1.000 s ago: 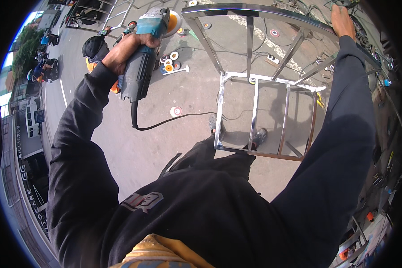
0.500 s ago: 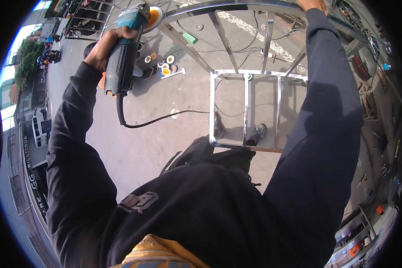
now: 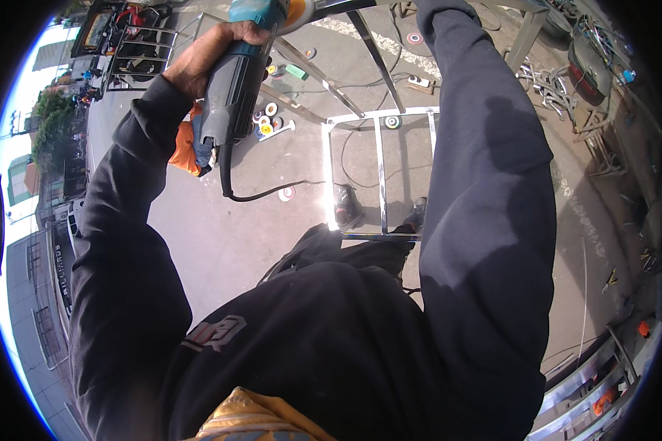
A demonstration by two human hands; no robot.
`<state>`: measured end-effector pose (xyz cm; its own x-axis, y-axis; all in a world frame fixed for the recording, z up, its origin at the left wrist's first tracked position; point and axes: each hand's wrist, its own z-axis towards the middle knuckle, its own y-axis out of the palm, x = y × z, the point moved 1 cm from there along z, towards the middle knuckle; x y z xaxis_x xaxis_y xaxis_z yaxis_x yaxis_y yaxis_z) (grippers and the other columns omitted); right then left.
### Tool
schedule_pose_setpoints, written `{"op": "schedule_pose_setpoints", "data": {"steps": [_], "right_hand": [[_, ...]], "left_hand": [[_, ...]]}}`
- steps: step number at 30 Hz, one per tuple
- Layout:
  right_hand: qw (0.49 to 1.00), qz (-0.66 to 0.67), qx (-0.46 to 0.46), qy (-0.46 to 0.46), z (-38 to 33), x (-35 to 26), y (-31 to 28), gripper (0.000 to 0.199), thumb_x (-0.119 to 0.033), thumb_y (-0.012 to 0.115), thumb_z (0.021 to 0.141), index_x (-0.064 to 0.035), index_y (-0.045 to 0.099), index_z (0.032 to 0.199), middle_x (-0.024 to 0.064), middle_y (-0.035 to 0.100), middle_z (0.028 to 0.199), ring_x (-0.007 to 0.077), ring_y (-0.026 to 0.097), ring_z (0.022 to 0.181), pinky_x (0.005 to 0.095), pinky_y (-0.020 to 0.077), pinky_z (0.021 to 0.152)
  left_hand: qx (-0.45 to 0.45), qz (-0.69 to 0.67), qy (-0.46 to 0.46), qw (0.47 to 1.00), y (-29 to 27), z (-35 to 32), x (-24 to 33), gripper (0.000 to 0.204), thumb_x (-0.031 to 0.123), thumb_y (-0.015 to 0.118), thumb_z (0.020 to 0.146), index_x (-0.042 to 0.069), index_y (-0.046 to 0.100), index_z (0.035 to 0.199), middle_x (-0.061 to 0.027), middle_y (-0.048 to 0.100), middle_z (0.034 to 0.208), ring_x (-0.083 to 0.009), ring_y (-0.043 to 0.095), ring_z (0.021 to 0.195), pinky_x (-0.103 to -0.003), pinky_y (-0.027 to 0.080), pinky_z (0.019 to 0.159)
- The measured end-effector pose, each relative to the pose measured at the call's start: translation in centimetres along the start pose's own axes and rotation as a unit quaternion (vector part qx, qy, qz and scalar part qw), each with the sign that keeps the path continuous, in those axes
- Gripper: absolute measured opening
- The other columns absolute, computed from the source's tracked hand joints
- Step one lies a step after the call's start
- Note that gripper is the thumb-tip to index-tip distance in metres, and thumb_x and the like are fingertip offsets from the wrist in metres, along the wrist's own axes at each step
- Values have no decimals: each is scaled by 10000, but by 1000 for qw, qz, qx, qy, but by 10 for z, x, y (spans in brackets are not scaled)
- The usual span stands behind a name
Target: The person uses an angle grinder with a polishing disc to grind and polish the edges of a rectangular metal frame. They hold the frame with one hand and move the grinder along the edges, occasionally repositioning the frame to access different sections.
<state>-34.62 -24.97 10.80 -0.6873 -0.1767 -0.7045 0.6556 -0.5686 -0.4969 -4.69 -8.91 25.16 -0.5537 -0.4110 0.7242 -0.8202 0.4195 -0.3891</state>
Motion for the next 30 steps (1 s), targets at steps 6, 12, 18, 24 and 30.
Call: {"op": "schedule_pose_setpoints", "data": {"steps": [6, 12, 18, 24, 30], "right_hand": [[985, -121, 37, -118, 10, 24, 15, 434, -362, 425, 1006, -4, 581, 1196, 287, 582, 1239, 465, 538, 1147, 521, 458, 968], [935, -285, -53, -206, 13, 32, 7, 250, -196, 517, 911, -27, 619, 1064, 250, 602, 1118, 425, 571, 1104, 511, 480, 925], [894, -365, -95, -242, 16, 22, -13, 287, -247, 510, 929, -31, 634, 1071, 268, 618, 1173, 438, 625, 1018, 515, 500, 866], [962, -217, -164, 2, 32, 38, -27, 565, -428, 338, 972, 7, 603, 1217, 237, 589, 1317, 426, 521, 1217, 453, 381, 1013], [919, -337, -206, -20, 36, 28, -33, 584, -443, 342, 961, 17, 616, 1195, 275, 565, 1323, 449, 488, 1258, 465, 368, 1032]], "left_hand": [[-70, -109, 44, 991, 9, 24, 4, 144, 152, 637, 821, 72, 635, 942, -56, 654, 794, -173, 646, 629, -330, 561, 605], [8, 19, -22, 1000, -57, -9, -46, 767, 447, 776, 742, -51, 518, 1266, -179, 656, 975, -245, 708, 744, -321, 623, 713], [70, -52, -27, 996, -127, -38, -110, 766, 448, 767, 746, -54, 515, 1267, -184, 662, 995, -251, 714, 760, -327, 627, 732], [77, -308, -12, 948, -168, -63, -241, 641, 344, 750, 796, -57, 504, 1231, -172, 661, 964, -256, 711, 744, -351, 627, 710], [200, -494, -144, 834, -81, -81, -462, 467, 247, 713, 787, -6, 534, 1136, -155, 648, 898, -272, 681, 708, -413, 598, 685]]}}
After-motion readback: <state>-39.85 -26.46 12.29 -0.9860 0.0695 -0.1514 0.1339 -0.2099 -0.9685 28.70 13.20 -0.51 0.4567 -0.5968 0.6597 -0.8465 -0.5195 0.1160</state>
